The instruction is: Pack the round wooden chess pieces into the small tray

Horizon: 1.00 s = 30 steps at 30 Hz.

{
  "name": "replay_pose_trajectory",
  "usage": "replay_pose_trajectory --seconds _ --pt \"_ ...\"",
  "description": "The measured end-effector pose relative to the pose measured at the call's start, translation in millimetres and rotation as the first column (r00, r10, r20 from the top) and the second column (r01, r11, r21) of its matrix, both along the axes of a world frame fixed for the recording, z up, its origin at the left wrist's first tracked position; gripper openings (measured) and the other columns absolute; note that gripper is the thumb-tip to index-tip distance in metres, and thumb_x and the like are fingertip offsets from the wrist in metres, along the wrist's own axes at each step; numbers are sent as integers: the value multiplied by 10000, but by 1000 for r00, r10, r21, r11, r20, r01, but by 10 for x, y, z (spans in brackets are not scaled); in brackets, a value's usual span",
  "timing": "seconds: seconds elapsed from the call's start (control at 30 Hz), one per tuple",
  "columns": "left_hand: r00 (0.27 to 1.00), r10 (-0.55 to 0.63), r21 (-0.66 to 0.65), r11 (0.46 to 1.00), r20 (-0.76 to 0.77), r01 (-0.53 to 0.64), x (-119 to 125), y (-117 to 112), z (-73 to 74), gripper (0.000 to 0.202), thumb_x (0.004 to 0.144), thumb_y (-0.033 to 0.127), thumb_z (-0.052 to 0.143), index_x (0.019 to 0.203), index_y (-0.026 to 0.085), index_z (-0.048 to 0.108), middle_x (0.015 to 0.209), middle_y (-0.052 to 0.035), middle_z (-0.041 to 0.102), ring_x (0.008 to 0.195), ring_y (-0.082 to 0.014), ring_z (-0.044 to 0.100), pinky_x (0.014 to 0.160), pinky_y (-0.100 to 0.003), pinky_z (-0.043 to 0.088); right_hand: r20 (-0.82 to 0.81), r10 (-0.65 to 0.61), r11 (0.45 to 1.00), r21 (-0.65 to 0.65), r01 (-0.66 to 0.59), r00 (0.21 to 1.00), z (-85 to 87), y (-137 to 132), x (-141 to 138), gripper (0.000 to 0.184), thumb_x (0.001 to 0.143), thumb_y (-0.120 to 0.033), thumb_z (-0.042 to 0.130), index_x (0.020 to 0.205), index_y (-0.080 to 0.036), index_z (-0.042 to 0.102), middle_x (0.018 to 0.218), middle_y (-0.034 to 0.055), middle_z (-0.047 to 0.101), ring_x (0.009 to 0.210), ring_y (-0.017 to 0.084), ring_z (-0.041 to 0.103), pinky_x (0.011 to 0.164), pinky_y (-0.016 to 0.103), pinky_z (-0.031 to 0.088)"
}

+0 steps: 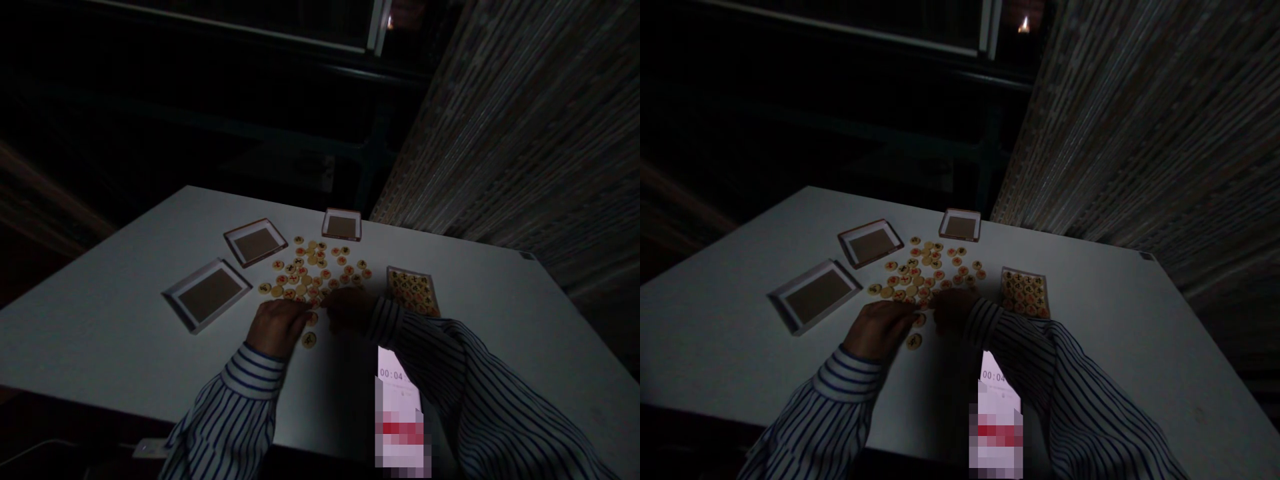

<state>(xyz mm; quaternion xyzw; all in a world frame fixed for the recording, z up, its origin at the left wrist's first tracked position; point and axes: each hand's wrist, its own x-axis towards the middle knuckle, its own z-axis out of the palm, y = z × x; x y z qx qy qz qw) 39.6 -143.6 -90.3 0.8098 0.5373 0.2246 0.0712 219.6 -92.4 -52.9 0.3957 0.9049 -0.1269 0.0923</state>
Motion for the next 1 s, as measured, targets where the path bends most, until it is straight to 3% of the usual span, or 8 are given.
replay_pose_trajectory --seconds 0.17,0.4,0.7,0.83,1.0 --pt "1000 9 14 1000 -19 -8 -108 -26 23 272 825 290 421 949 195 644 920 -57 683 832 -202 614 760 -363 459 -122 17 999 -36 -22 992 49 -53 43 327 760 -252 502 1073 -214 591 1052 49 632 961 190 578 798 291 436" --pt "999 26 10 1000 -36 -25 -104 -88 12 294 822 232 391 985 164 626 919 -78 679 824 -204 608 754 -363 468 -35 146 988 58 -143 989 85 -123 -117 347 775 -303 480 1094 -194 563 1055 101 614 961 250 568 766 376 444" --pt "992 122 -28 992 9 -122 -139 -189 108 281 820 240 397 962 176 631 921 -70 680 843 -202 613 788 -366 468 -11 171 983 67 -169 985 60 -98 -196 271 796 -296 449 995 -182 593 999 91 633 941 216 575 768 329 422" --pt "982 167 -69 985 86 -161 -85 -222 132 305 820 245 375 945 144 635 904 -91 680 833 -208 618 761 -361 487 -44 127 985 126 -121 991 81 -128 -156 257 810 -328 423 952 -174 571 900 76 647 836 196 599 689 292 420" --pt "925 225 -181 968 307 -175 70 -282 178 310 811 305 403 950 148 631 913 -83 680 840 -191 624 770 -328 493 -183 100 988 137 -75 978 112 -182 -43 239 819 -324 428 974 -169 522 878 61 633 823 170 586 674 267 396"
